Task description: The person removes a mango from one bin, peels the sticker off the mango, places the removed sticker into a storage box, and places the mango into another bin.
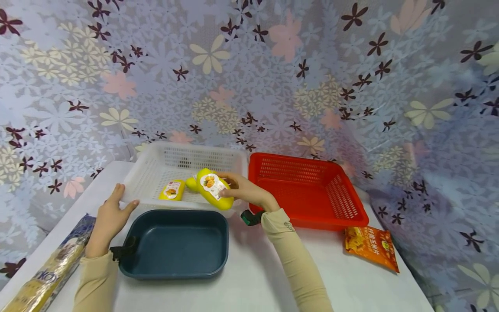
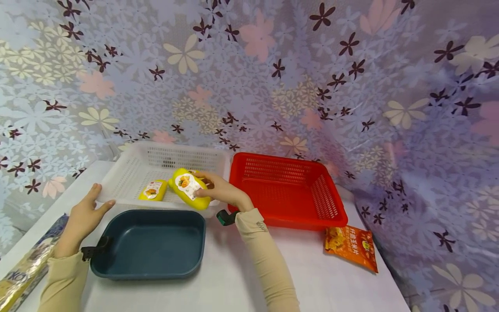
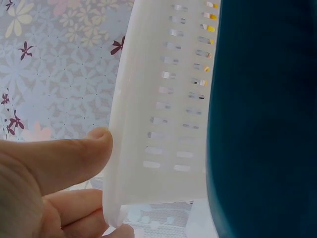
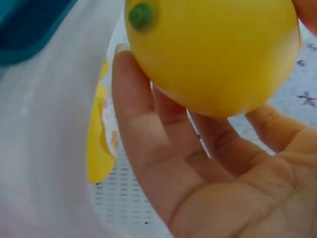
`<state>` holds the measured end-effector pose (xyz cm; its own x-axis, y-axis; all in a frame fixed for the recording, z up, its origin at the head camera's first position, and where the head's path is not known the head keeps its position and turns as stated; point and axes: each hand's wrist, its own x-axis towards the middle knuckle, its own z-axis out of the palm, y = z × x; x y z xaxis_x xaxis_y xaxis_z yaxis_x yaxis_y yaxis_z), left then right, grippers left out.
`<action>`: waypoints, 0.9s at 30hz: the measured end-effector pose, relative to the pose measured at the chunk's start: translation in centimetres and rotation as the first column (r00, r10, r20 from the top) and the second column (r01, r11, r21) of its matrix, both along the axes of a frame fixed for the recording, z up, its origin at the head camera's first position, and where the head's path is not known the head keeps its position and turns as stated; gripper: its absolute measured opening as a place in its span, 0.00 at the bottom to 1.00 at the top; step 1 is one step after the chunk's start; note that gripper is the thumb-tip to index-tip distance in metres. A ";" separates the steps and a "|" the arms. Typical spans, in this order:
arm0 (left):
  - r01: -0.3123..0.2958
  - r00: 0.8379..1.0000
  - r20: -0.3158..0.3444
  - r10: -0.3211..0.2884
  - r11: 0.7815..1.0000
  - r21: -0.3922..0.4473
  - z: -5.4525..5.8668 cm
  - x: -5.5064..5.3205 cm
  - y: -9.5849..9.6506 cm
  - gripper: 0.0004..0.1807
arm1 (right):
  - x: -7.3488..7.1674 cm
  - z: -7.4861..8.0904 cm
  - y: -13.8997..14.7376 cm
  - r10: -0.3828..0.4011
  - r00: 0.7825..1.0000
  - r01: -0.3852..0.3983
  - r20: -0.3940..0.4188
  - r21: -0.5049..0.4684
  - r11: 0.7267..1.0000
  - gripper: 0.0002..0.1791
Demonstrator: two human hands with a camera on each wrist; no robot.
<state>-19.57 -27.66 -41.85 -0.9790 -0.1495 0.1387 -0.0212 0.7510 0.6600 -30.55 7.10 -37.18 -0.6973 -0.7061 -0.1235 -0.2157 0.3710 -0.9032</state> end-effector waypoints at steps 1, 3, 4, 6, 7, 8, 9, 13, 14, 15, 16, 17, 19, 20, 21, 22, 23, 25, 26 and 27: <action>0.000 1.000 -0.003 0.000 1.000 -0.001 0.0 0.0 0.0 0.41 | 0.4 0.0 0.4 -0.002 1.000 0.002 0.000 -0.016 1.000 0.33; 0.001 1.000 -0.010 -0.001 1.000 0.001 0.0 0.1 0.0 0.41 | 1.4 0.0 1.3 -0.005 1.000 0.005 0.001 -0.040 0.999 0.33; 0.002 1.000 -0.012 -0.002 1.000 0.002 0.0 0.1 0.0 0.41 | 1.8 0.0 1.7 -0.005 1.000 0.005 -0.006 -0.043 0.999 0.32; 0.004 1.000 -0.014 -0.004 1.000 0.002 0.0 0.1 0.1 0.41 | 2.9 -0.1 2.5 0.001 1.000 -0.002 -0.015 -0.051 0.999 0.32; 0.005 1.000 -0.013 -0.005 1.000 0.001 0.0 0.2 0.2 0.40 | 3.4 -0.3 2.9 0.005 1.000 -0.006 -0.016 -0.056 0.998 0.32; 0.005 1.000 -0.011 -0.005 1.000 -0.003 0.1 0.2 0.2 0.40 | 3.9 -0.4 3.3 0.007 1.000 -0.008 -0.020 -0.060 0.998 0.33; 0.006 1.000 -0.010 -0.006 1.000 -0.008 0.1 0.2 0.3 0.40 | 4.4 -0.5 3.6 0.006 1.000 -0.007 -0.024 -0.061 0.998 0.33; 0.004 1.000 0.003 -0.003 1.000 -0.022 0.4 0.4 0.6 0.40 | 6.2 -1.5 5.0 -0.008 1.000 0.007 -0.009 -0.088 0.996 0.34; 0.002 1.000 0.000 -0.002 1.000 -0.022 0.5 0.4 0.7 0.40 | 6.6 -1.8 5.3 -0.014 1.000 0.014 -0.001 -0.092 0.996 0.34; 0.000 1.000 -0.005 0.000 1.000 -0.021 0.6 0.5 0.9 0.40 | 7.0 -2.2 5.6 -0.017 1.000 0.018 0.012 -0.097 0.995 0.34; -0.003 1.000 -0.013 0.003 1.000 -0.020 0.8 0.7 1.0 0.39 | 7.4 -2.6 6.0 -0.020 0.999 0.023 0.026 -0.103 0.994 0.34; -0.006 1.000 -0.026 0.005 1.000 -0.021 1.0 0.8 1.3 0.38 | 7.8 -3.1 6.3 -0.020 0.999 0.024 0.034 -0.107 0.994 0.34; -0.009 0.998 -0.056 0.008 1.000 -0.028 1.5 1.2 1.8 0.37 | 8.5 -3.9 6.8 -0.022 0.998 0.028 0.051 -0.113 0.993 0.34; -0.011 0.997 -0.077 0.009 0.999 -0.033 1.8 1.4 2.2 0.36 | 8.8 -4.3 7.1 -0.028 0.998 0.034 0.055 -0.110 0.993 0.34; -0.014 0.996 -0.093 0.010 0.999 -0.040 2.1 1.6 2.6 0.35 | 9.2 -4.7 7.4 -0.037 0.997 0.044 0.065 -0.105 0.994 0.34; -0.013 0.994 -0.110 0.008 0.999 -0.044 2.4 1.8 3.1 0.34 | 9.5 -5.0 7.7 -0.044 0.997 0.051 0.069 -0.098 0.994 0.34; -0.011 0.992 -0.127 0.004 0.999 -0.050 2.7 1.9 3.6 0.33 | 9.8 -5.3 7.9 -0.051 0.996 0.057 0.076 -0.092 0.994 0.34; 0.001 0.987 -0.163 -0.009 0.999 -0.049 3.2 2.3 4.7 0.32 | 10.4 -5.9 8.4 -0.069 0.992 0.077 0.103 -0.077 0.994 0.34; 0.008 0.983 -0.180 -0.016 0.999 -0.046 3.3 2.4 5.3 0.31 | 10.7 -6.1 8.7 -0.073 0.990 0.083 0.120 -0.076 0.994 0.34; 0.019 0.980 -0.197 -0.028 0.999 -0.044 3.5 2.5 5.9 0.30 | 10.9 -6.4 9.0 -0.076 0.987 0.087 0.139 -0.075 0.993 0.34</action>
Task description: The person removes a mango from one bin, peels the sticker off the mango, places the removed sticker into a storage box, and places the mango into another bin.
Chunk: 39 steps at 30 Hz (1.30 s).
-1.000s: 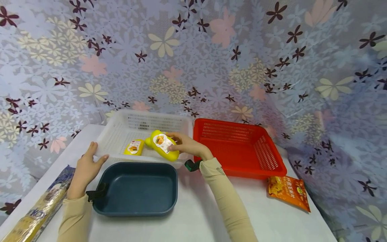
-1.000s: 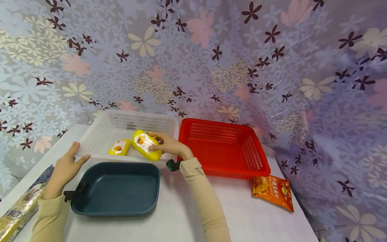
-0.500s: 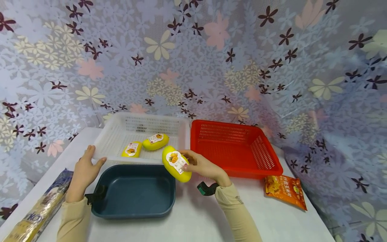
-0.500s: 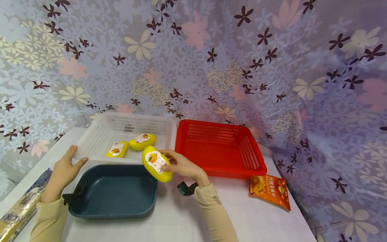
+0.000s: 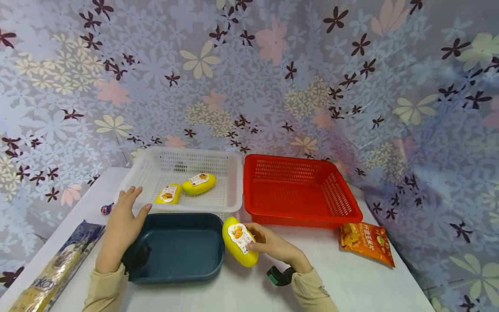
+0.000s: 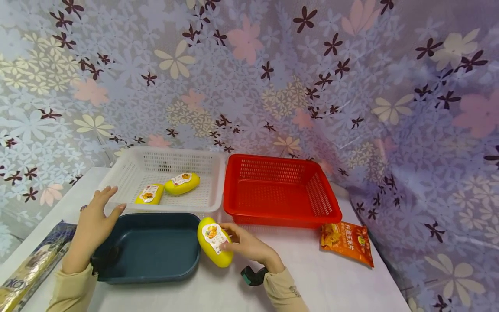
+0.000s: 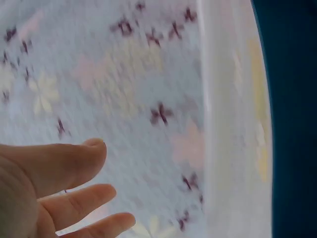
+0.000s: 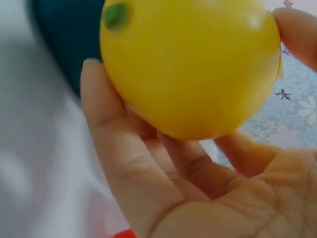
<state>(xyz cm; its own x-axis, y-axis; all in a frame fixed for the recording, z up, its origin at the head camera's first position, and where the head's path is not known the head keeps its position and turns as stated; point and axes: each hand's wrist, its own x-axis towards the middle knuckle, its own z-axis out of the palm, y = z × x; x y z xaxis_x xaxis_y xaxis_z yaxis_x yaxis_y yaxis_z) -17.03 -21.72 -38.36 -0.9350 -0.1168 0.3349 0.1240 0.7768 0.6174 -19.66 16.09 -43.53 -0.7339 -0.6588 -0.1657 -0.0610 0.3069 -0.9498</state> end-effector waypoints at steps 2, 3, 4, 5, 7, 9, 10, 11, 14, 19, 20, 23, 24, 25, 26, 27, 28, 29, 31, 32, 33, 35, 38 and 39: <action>0.035 0.999 -0.032 -0.035 0.999 0.000 0.1 0.3 1.2 0.29 | 0.5 -0.6 0.5 -0.005 0.999 0.005 0.039 -0.005 1.000 0.35; 0.055 0.998 -0.042 -0.055 0.998 -0.001 0.2 0.4 1.9 0.29 | 0.8 -0.9 0.8 -0.013 0.998 0.013 0.059 -0.003 1.000 0.36; 0.074 0.996 -0.050 -0.074 0.997 -0.004 0.2 0.6 2.6 0.29 | 1.1 -1.1 1.0 -0.019 0.997 0.020 0.077 -0.002 1.000 0.37; 0.092 0.994 -0.060 -0.093 0.996 -0.010 0.2 0.8 3.3 0.29 | 1.3 -1.4 1.2 -0.026 0.996 0.026 0.085 0.004 1.000 0.39; 0.129 0.988 -0.076 -0.131 0.991 -0.030 0.2 1.2 4.6 0.29 | 1.9 -1.8 1.6 -0.046 0.995 0.045 0.092 0.020 0.999 0.43; 0.162 0.982 -0.086 -0.166 0.986 -0.050 0.1 1.6 5.8 0.28 | 2.5 -2.2 1.9 -0.062 0.995 0.060 0.075 0.032 0.998 0.45; 0.181 0.978 -0.091 -0.186 0.982 -0.059 0.0 1.8 6.4 0.28 | 2.8 -2.4 2.1 -0.064 0.996 0.062 0.063 0.035 0.997 0.45; 0.198 0.974 -0.099 -0.204 0.978 -0.068 0.0 1.9 7.0 0.28 | 3.1 -2.6 2.4 -0.065 0.997 0.063 0.043 0.044 0.997 0.44; 0.236 0.962 -0.116 -0.246 0.967 -0.091 -0.2 2.3 8.1 0.29 | 3.9 -2.9 3.0 -0.060 0.998 0.060 -0.006 0.067 0.996 0.41; 0.240 0.959 -0.130 -0.252 0.965 -0.102 -0.1 2.5 8.6 0.29 | 4.4 -2.5 3.6 -0.101 0.991 0.114 -0.093 0.146 0.983 0.36; 0.237 0.960 -0.130 -0.250 0.966 -0.102 0.0 2.5 8.6 0.28 | 4.5 -2.3 3.7 -0.117 0.987 0.135 -0.114 0.169 0.976 0.35; 0.232 0.963 -0.119 -0.244 0.967 -0.101 0.2 2.6 8.6 0.28 | 4.5 -2.0 3.8 -0.148 0.972 0.191 -0.184 0.247 0.950 0.31; 0.233 0.963 -0.116 -0.244 0.967 -0.100 0.2 2.7 8.7 0.28 | 4.4 -2.0 3.8 -0.151 0.967 0.204 -0.206 0.267 0.942 0.29; 0.237 0.962 -0.113 -0.247 0.967 -0.094 0.1 2.8 8.9 0.28 | 4.4 -2.0 3.9 -0.152 0.962 0.214 -0.226 0.282 0.935 0.28; 0.241 0.961 -0.114 -0.251 0.966 -0.088 0.0 2.9 9.3 0.28 | 4.4 -2.1 4.0 -0.154 0.957 0.225 -0.247 0.292 0.930 0.27; 0.251 0.960 -0.109 -0.259 0.965 -0.078 -0.2 3.1 9.8 0.28 | 4.4 -2.2 4.0 -0.156 0.953 0.232 -0.259 0.296 0.926 0.27; 0.267 0.956 -0.105 -0.273 0.961 -0.070 -0.4 3.2 10.5 0.27 | 4.5 -2.3 4.0 -0.157 0.950 0.238 -0.269 0.301 0.924 0.27; 0.291 0.951 -0.095 -0.295 0.955 -0.058 -0.7 3.4 11.2 0.27 | 4.5 -2.4 3.9 -0.160 0.948 0.244 -0.275 0.306 0.920 0.28; 0.354 0.933 -0.056 -0.356 0.935 -0.033 -1.4 3.9 13.1 0.26 | 4.7 -2.7 3.8 -0.159 0.945 0.252 -0.286 0.325 0.912 0.30; 0.388 0.921 -0.034 -0.389 0.921 -0.019 -1.8 4.2 14.0 0.26 | 4.8 -2.8 3.6 -0.159 0.943 0.258 -0.293 0.339 0.905 0.31; 0.422 0.907 -0.008 -0.422 0.907 -0.001 -2.2 4.5 14.9 0.26 | 5.0 -2.9 3.5 -0.161 0.942 0.264 -0.295 0.351 0.899 0.32; 0.478 0.877 0.037 -0.479 0.878 0.036 -3.1 5.1 16.6 0.27 | 5.2 -3.0 3.1 -0.160 0.938 0.274 -0.306 0.377 0.885 0.33; 0.520 0.845 0.083 -0.527 0.849 0.093 -4.3 5.9 18.4 0.30 | 5.4 -3.1 2.7 -0.154 0.932 0.287 -0.329 0.407 0.867 0.35; 0.523 0.840 0.094 -0.534 0.844 0.115 -4.8 6.0 18.8 0.31 | 5.4 -3.1 2.7 -0.150 0.931 0.288 -0.334 0.414 0.863 0.36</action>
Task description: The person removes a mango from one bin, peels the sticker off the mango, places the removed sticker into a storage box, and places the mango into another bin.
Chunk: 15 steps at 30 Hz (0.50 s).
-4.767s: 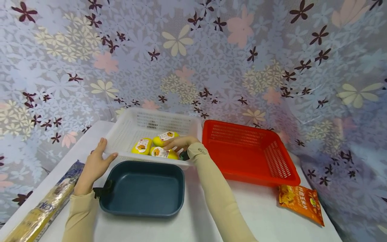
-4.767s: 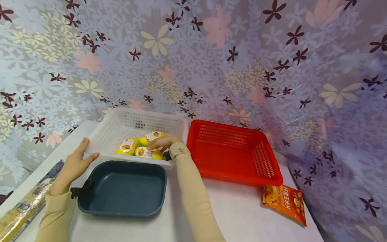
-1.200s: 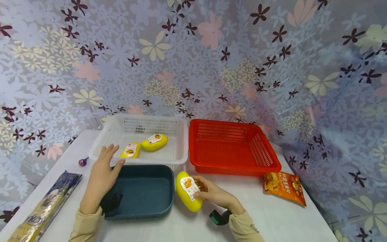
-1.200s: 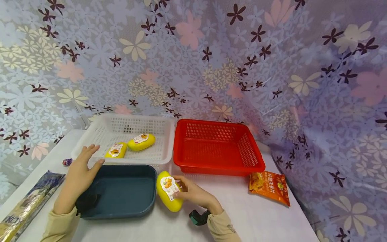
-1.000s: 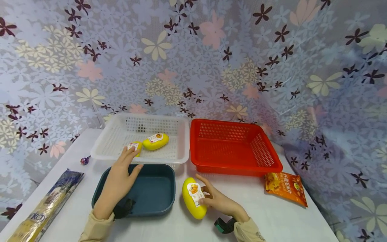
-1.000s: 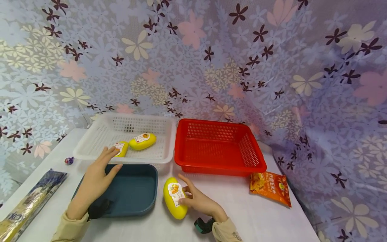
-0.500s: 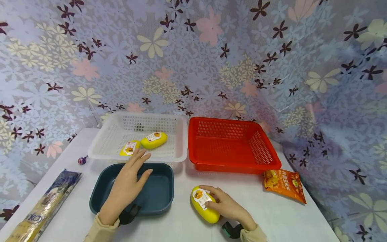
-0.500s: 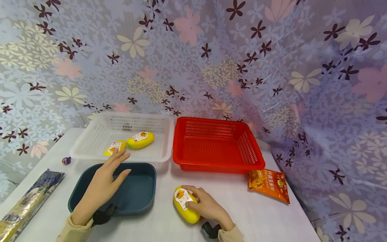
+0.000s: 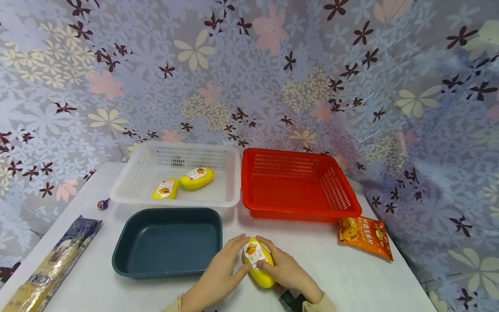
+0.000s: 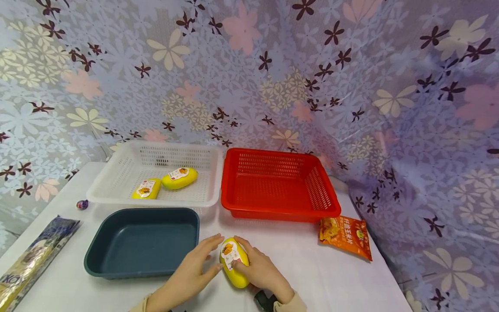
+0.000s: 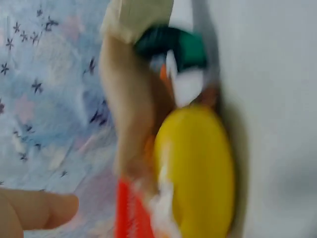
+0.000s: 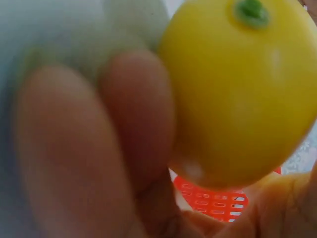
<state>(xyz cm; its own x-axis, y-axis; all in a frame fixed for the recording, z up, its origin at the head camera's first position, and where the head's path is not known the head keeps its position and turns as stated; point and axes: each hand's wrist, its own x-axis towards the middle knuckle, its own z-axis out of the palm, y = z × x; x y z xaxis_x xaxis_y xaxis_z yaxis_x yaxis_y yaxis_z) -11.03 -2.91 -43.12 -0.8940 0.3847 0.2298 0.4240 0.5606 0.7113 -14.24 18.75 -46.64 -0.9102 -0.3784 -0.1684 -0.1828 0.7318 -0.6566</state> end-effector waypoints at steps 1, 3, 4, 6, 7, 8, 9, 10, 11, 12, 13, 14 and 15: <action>0.002 1.000 0.015 -0.002 1.000 0.014 -0.4 0.1 0.4 0.32 | 0.0 0.0 0.0 0.004 1.000 -0.004 -0.003 0.014 1.000 0.36; -0.013 0.999 0.046 0.011 0.999 0.039 -1.1 0.1 0.9 0.34 | 0.0 0.1 0.0 0.012 1.000 -0.012 -0.006 0.036 0.999 0.37; -0.025 0.998 0.063 0.021 0.998 0.055 -1.4 0.1 1.0 0.34 | 0.1 0.1 0.1 0.013 1.000 -0.013 0.009 0.031 0.999 0.38; -0.039 0.993 0.111 0.028 0.994 0.099 -2.1 -0.1 1.2 0.35 | 0.1 0.0 0.2 0.017 0.999 -0.018 0.045 0.017 1.000 0.38; -0.039 0.990 0.136 0.021 0.991 0.127 -2.4 -0.2 1.2 0.35 | 0.1 0.0 0.2 0.018 0.998 -0.018 0.067 0.002 1.000 0.38; -0.037 0.986 0.164 0.011 0.987 0.154 -2.7 -0.3 1.2 0.34 | 0.2 0.0 0.3 0.018 0.996 -0.017 0.092 -0.020 1.000 0.38; -0.036 0.981 0.193 0.000 0.983 0.182 -2.9 -0.5 1.3 0.34 | 0.2 -0.1 0.3 0.019 0.993 -0.014 0.117 -0.045 0.999 0.38; -0.036 0.976 0.216 -0.010 0.978 0.206 -3.1 -0.6 1.3 0.34 | 0.3 -0.2 0.3 0.019 0.990 -0.010 0.137 -0.068 0.998 0.38; -0.038 0.971 0.237 -0.019 0.972 0.234 -3.4 -0.7 1.3 0.34 | 0.3 -0.2 0.3 0.023 0.989 -0.011 0.145 -0.082 0.997 0.39; -0.042 0.968 0.249 -0.023 0.966 0.255 -3.6 -0.8 1.4 0.34 | 0.4 -0.3 0.4 0.023 0.988 -0.007 0.155 -0.102 0.995 0.39; -0.052 0.966 0.258 -0.018 0.963 0.265 -3.8 -0.9 1.5 0.33 | 0.5 -0.4 0.4 0.026 0.987 -0.008 0.158 -0.116 0.993 0.40; -0.068 0.964 0.266 -0.005 0.962 0.264 -3.9 -1.0 1.6 0.32 | 0.5 -0.4 0.4 0.029 0.987 -0.009 0.161 -0.123 0.992 0.40; -0.085 0.962 0.271 0.011 0.961 0.261 -4.1 -1.1 1.7 0.31 | 0.5 -0.5 0.5 0.033 0.986 -0.012 0.162 -0.127 0.992 0.41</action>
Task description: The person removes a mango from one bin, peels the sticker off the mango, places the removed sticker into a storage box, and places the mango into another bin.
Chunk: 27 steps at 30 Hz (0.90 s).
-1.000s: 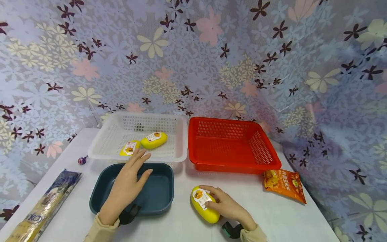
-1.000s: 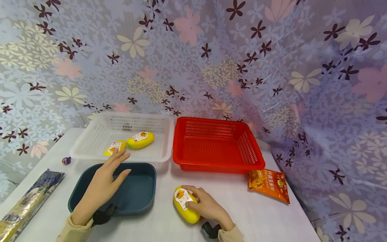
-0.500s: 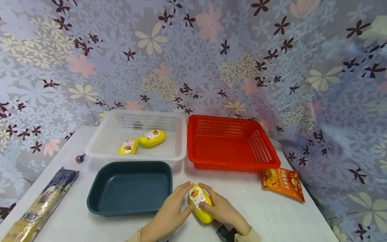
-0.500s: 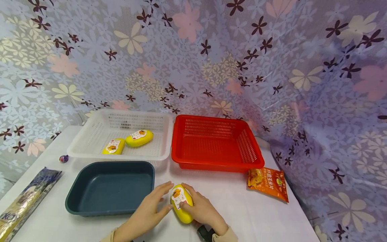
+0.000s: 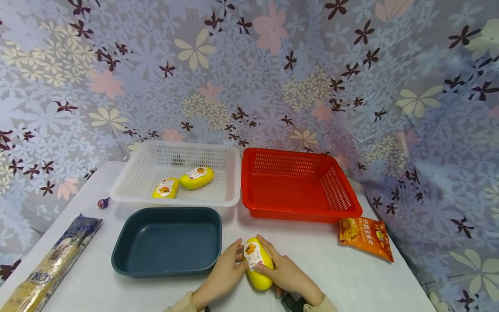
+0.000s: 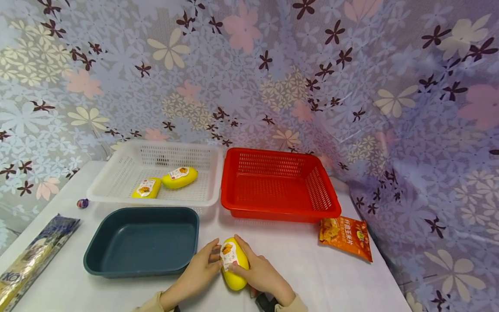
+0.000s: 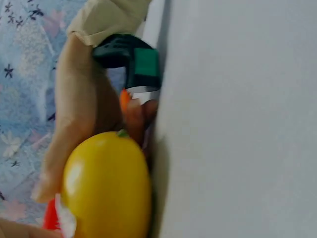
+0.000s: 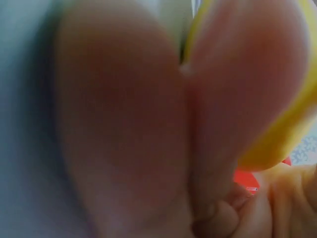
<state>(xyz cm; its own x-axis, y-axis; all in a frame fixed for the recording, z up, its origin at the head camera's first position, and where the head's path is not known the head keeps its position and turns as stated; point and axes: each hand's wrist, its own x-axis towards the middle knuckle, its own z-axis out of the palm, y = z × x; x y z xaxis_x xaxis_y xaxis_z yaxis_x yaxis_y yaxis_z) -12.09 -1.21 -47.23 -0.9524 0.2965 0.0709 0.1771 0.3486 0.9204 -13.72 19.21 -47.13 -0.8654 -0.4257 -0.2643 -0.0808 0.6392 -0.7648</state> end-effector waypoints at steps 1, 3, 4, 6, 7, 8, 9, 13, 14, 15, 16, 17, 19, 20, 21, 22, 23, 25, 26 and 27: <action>-0.012 1.000 0.000 0.012 1.000 -0.006 -0.2 -0.1 0.1 0.29 | 0.0 -0.1 0.1 0.007 1.000 -0.007 -0.002 -0.005 1.000 0.43; -0.031 1.000 0.007 0.031 0.999 -0.019 -0.5 -0.1 0.2 0.26 | 0.0 -0.2 0.3 0.023 1.000 -0.023 0.001 -0.019 1.000 0.46; -0.040 0.999 0.012 0.040 0.999 -0.023 -0.6 -0.1 0.3 0.24 | 0.0 -0.2 0.3 0.033 0.999 -0.033 0.003 -0.023 0.999 0.49; -0.057 0.998 0.023 0.058 0.998 -0.022 -0.7 -0.1 0.4 0.21 | -0.1 -0.1 0.5 0.050 0.999 -0.050 -0.011 -0.003 0.999 0.54; -0.066 0.997 0.028 0.066 0.998 -0.018 -0.7 -0.2 0.4 0.20 | -0.1 -0.1 0.5 0.060 0.998 -0.059 -0.030 0.018 0.998 0.57; -0.073 0.997 0.032 0.073 0.997 -0.008 -0.7 -0.2 0.4 0.18 | -0.1 0.0 0.5 0.066 0.997 -0.064 -0.049 0.041 0.997 0.59; -0.082 0.996 0.035 0.082 0.997 0.003 -0.7 -0.3 0.5 0.17 | -0.1 0.1 0.5 0.074 0.994 -0.068 -0.077 0.071 0.995 0.61; -0.101 0.995 0.029 0.100 0.994 0.031 -0.6 -0.6 0.7 0.10 | 0.0 0.2 0.3 0.091 0.973 -0.068 -0.214 0.113 0.991 0.66; -0.101 0.995 0.020 0.101 0.994 0.036 -0.7 -0.7 0.6 0.09 | -0.1 0.1 0.2 0.102 0.967 -0.082 -0.235 0.095 0.992 0.67; -0.102 0.995 0.017 0.101 0.994 0.036 -0.7 -0.8 0.6 0.07 | -0.1 0.0 0.1 0.114 0.962 -0.099 -0.249 0.071 0.993 0.67; -0.101 0.995 0.008 0.101 0.994 0.037 -0.7 -0.8 0.6 0.06 | -0.1 -0.2 0.1 0.126 0.958 -0.120 -0.257 0.041 0.992 0.68; -0.102 0.995 -0.007 0.102 0.994 0.029 -0.7 -0.9 0.6 0.05 | -0.2 -0.3 0.1 0.141 0.957 -0.142 -0.255 0.015 0.990 0.68; -0.106 0.993 -0.044 0.106 0.994 0.003 -0.8 -1.0 0.5 0.03 | -0.2 -0.7 0.2 0.166 0.956 -0.181 -0.242 -0.039 0.983 0.69; -0.111 0.992 -0.066 0.110 0.994 -0.017 -0.8 -0.9 0.5 0.02 | -0.3 -0.9 0.2 0.174 0.956 -0.193 -0.235 -0.062 0.979 0.69; -0.120 0.989 -0.087 0.116 0.992 -0.041 -0.8 -0.9 0.5 0.02 | -0.3 -1.1 0.2 0.175 0.959 -0.198 -0.224 -0.083 0.977 0.68; -0.129 0.986 -0.114 0.121 0.990 -0.066 -0.8 -0.9 0.6 0.02 | -0.4 -1.3 0.3 0.175 0.960 -0.199 -0.221 -0.092 0.976 0.68; -0.139 0.982 -0.142 0.125 0.986 -0.092 -0.7 -0.9 0.7 0.02 | -0.5 -1.4 0.4 0.170 0.963 -0.195 -0.210 -0.106 0.975 0.67; -0.150 0.975 -0.188 0.123 0.979 -0.137 -0.6 -0.8 1.0 0.03 | -0.6 -1.7 0.4 0.159 0.968 -0.185 -0.196 -0.123 0.975 0.66; -0.144 0.972 -0.210 0.108 0.977 -0.160 -0.5 -0.7 1.1 0.04 | -0.7 -1.9 0.4 0.151 0.970 -0.177 -0.192 -0.127 0.976 0.65; -0.134 0.970 -0.227 0.091 0.975 -0.178 -0.4 -0.6 1.2 0.04 | -0.8 -2.0 0.5 0.143 0.972 -0.169 -0.187 -0.130 0.977 0.65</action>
